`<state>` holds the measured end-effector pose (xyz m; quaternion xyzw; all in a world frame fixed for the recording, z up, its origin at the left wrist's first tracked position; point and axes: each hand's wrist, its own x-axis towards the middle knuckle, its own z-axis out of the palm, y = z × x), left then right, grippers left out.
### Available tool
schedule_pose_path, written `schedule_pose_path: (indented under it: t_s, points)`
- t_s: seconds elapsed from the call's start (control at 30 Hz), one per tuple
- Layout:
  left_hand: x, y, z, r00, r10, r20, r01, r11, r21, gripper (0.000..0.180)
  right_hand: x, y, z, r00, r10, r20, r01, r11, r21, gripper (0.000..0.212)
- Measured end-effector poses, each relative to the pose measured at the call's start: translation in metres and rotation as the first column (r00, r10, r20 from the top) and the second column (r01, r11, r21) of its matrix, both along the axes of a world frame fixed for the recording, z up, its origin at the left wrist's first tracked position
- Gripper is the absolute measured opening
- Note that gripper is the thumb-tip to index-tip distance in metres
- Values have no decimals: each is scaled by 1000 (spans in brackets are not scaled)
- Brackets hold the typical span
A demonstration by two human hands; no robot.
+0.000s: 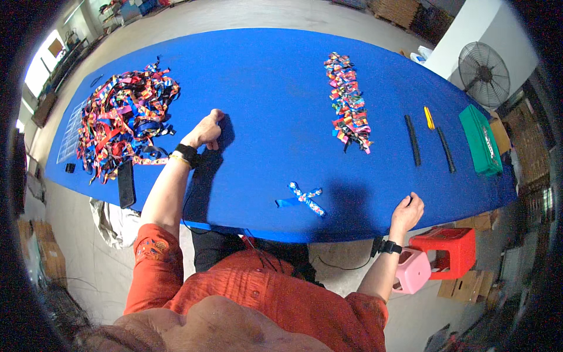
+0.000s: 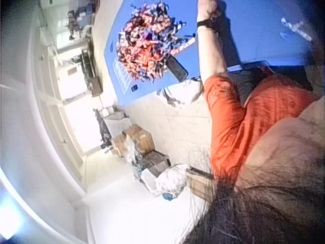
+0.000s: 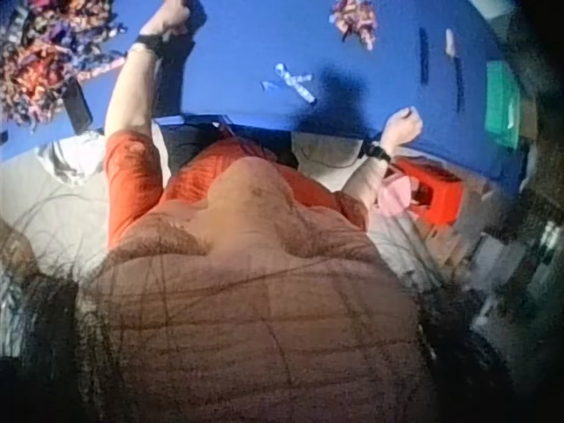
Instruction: Folding and assembling patterned fabric straps into specific shapes at a workbench.
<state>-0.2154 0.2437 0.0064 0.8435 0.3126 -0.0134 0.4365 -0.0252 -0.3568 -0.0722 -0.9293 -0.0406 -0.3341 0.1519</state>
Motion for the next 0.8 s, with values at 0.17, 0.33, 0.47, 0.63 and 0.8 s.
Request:
schedule_pose_path:
  t_s: [0.17,0.33,0.47,0.63,0.8]
  points:
    - [-17,-11,5,998,-58,-22,58,998,15,62,-2,-1,0,999,-37,-8,37,999,1,25]
    - [-41,-27,7,995,-100,-19,101,994,40,60,-2,-1,-2,1000,-17,1,17,1000,7,26]
    - [-60,-49,6,992,-113,-60,118,989,84,50,-3,1,-1,1000,1,20,-1,1000,8,25]
    - [-99,-89,4,972,-231,-37,234,954,188,30,-3,1,-1,1000,-4,22,4,1000,6,25]
    - [-139,-137,-11,963,-264,-55,260,857,444,68,-2,3,-1,1000,-7,17,7,1000,30,26]
